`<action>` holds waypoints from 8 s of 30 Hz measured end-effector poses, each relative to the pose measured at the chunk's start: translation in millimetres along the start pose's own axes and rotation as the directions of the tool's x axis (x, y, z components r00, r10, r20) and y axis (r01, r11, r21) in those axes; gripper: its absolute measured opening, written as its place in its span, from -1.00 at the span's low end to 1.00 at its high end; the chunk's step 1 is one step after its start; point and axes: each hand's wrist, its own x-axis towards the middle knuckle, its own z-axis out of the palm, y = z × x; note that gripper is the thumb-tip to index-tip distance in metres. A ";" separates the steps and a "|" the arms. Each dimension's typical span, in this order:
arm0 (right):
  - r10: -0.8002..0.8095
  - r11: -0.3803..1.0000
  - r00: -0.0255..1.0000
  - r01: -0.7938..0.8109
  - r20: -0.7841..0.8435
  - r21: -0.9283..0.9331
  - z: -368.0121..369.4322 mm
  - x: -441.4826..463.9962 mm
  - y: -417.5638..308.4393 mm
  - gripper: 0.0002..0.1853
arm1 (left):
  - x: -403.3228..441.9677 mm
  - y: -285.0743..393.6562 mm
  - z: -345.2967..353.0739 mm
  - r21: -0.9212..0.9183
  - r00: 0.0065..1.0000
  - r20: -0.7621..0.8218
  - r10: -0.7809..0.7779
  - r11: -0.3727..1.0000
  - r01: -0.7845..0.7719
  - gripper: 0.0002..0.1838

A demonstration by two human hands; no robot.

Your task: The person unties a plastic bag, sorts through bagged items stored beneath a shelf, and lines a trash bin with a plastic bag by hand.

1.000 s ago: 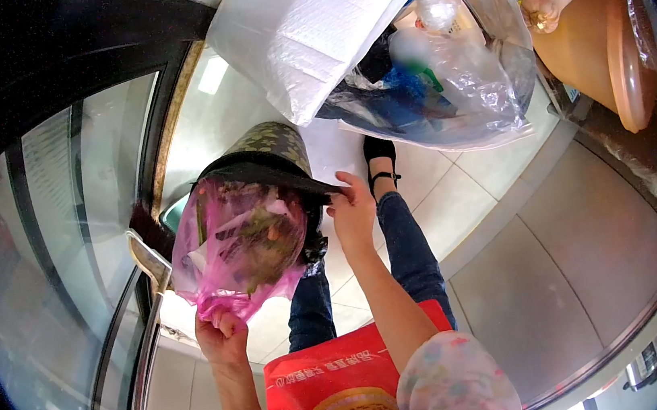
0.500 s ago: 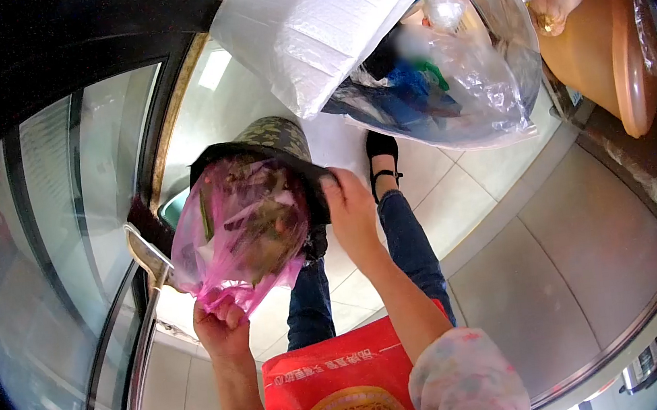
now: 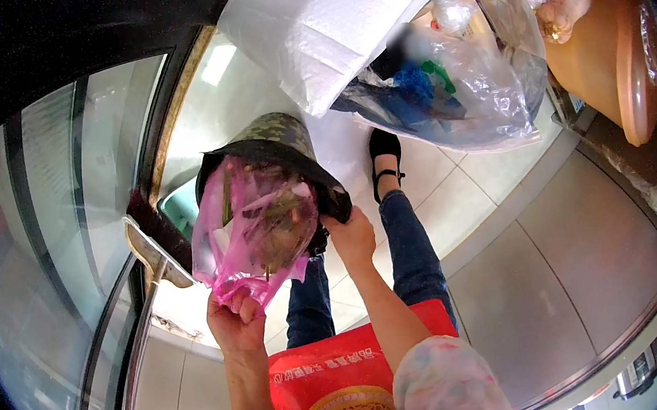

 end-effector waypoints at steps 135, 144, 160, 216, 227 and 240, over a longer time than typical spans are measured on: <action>-0.562 0.760 0.813 0.432 -0.155 -0.486 10.5 150.9 -75.8 -0.72 | 257.2 90.7 33.6 0.838 0.840 0.531 0.108 -0.213 -0.502 -0.70; -0.103 0.603 0.972 -0.107 0.209 0.791 -4.3 142.5 -9.5 -0.68 | 231.8 76.0 -84.6 0.853 0.750 0.041 0.660 0.368 -0.370 -0.69; 0.013 0.978 0.999 -0.023 0.047 0.209 -14.9 25.6 78.1 -0.84 | 117.5 5.3 -137.2 0.704 0.960 -0.265 0.093 0.699 0.127 -0.95; -0.535 0.795 0.823 0.567 0.191 -0.214 -18.1 52.1 -67.3 -0.64 | 152.9 31.1 -43.6 0.839 0.739 0.388 0.551 0.121 -0.531 -0.61; -0.693 0.704 0.721 0.674 -0.006 -0.225 2.9 87.4 -87.6 -0.49 | 199.4 60.4 20.6 0.831 0.579 0.521 0.627 -0.215 -0.514 -0.58; -0.894 -0.014 0.202 0.879 0.400 -0.477 29.1 21.4 -121.1 -0.77 | 99.1 -23.6 27.1 0.770 0.652 0.638 0.409 -0.338 -0.542 -0.79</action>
